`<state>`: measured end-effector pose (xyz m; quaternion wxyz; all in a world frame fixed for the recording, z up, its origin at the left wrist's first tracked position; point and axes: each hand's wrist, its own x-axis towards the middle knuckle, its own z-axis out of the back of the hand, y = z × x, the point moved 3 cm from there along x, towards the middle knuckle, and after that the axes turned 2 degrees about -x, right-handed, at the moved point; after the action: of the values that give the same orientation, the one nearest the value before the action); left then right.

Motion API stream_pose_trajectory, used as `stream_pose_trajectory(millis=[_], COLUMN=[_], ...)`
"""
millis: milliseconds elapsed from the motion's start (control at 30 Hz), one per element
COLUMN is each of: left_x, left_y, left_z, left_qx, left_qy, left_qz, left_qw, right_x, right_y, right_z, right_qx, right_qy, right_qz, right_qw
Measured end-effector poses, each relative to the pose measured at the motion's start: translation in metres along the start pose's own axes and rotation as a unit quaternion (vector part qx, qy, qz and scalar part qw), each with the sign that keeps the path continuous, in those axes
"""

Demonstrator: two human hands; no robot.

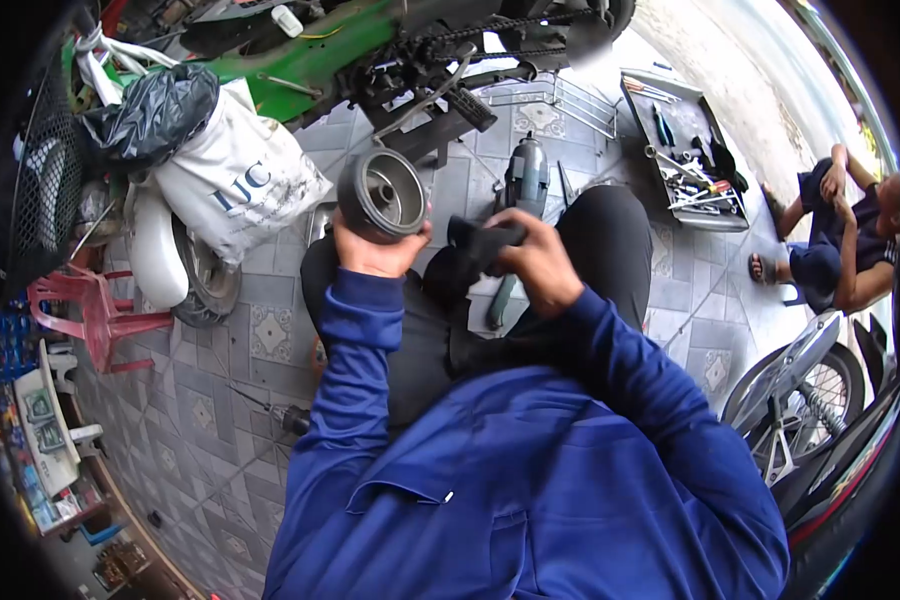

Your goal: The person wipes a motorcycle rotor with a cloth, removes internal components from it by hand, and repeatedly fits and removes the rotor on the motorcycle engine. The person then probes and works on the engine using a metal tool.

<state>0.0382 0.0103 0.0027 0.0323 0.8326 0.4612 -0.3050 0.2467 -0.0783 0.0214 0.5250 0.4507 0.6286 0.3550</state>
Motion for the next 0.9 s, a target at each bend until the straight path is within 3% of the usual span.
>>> stream_pose_trajectory(millis=[67,167,233,267,400,467,500,533,600,633,700,733,767,800,867,900], left_x=[-0.008,-0.017,-0.019,-0.008,-0.001,-0.007,-0.023,-0.016,-0.004,-0.001,-0.001,-0.003,-0.013,-0.012,-0.014,-0.018], left_y=[-0.002,0.007,0.014,0.01,0.001,0.005,0.013,0.011,0.005,0.001,-0.006,-0.009,0.002,0.004,0.002,-0.004], left_z=[-0.008,-0.018,-0.026,-0.015,-0.002,0.003,-0.011,0.0,-0.005,-0.003,-0.007,-0.005,-0.026,-0.022,-0.015,-0.014], left_qx=[-0.021,-0.007,0.008,0.064,0.119,0.144,0.114,0.115,0.083,0.236,0.308,0.376,0.239,0.238,0.456,0.642], left_qy=[-0.036,-0.044,-0.003,0.026,0.07,0.093,0.031,0.027,0.353,0.253,0.207,0.151,0.246,0.247,0.138,0.1], left_qz=[-0.023,-0.002,-0.02,-0.076,-0.1,-0.117,-0.17,-0.169,-0.14,-0.236,-0.256,-0.272,-0.181,-0.19,-0.357,-0.398], left_qw=[0.999,0.999,1.0,0.995,0.985,0.978,0.978,0.979,0.921,0.908,0.893,0.873,0.922,0.92,0.803,0.647], right_x=[-0.012,-0.033,-0.034,-0.029,-0.009,-0.003,0.004,0.014,0.034,0.038,0.039,0.038,0.035,0.032,0.028,0.027], right_y=[0.014,0.06,0.084,0.087,0.065,0.065,0.064,0.061,0.054,0.049,0.04,0.033,0.035,0.038,0.032,0.028], right_z=[0.012,0.007,-0.004,-0.01,-0.031,-0.046,-0.053,-0.062,-0.077,-0.077,-0.086,-0.083,-0.082,-0.081,-0.077,-0.075], right_qx=[0.021,0.21,0.17,0.161,0.054,0.032,0.019,0.087,0.259,0.261,0.479,0.501,0.465,0.43,0.354,0.295], right_qy=[-0.022,0.025,0.025,0.033,-0.111,-0.106,-0.062,-0.027,0.031,0.031,0.182,0.175,0.162,0.148,0.217,0.233], right_qz=[0.189,0.244,0.256,0.258,0.183,0.146,0.108,0.058,-0.027,-0.021,-0.047,-0.053,-0.042,-0.028,0.008,0.016], right_qw=[0.981,0.946,0.951,0.952,0.975,0.983,0.992,0.994,0.965,0.965,0.857,0.846,0.869,0.89,0.91,0.927])
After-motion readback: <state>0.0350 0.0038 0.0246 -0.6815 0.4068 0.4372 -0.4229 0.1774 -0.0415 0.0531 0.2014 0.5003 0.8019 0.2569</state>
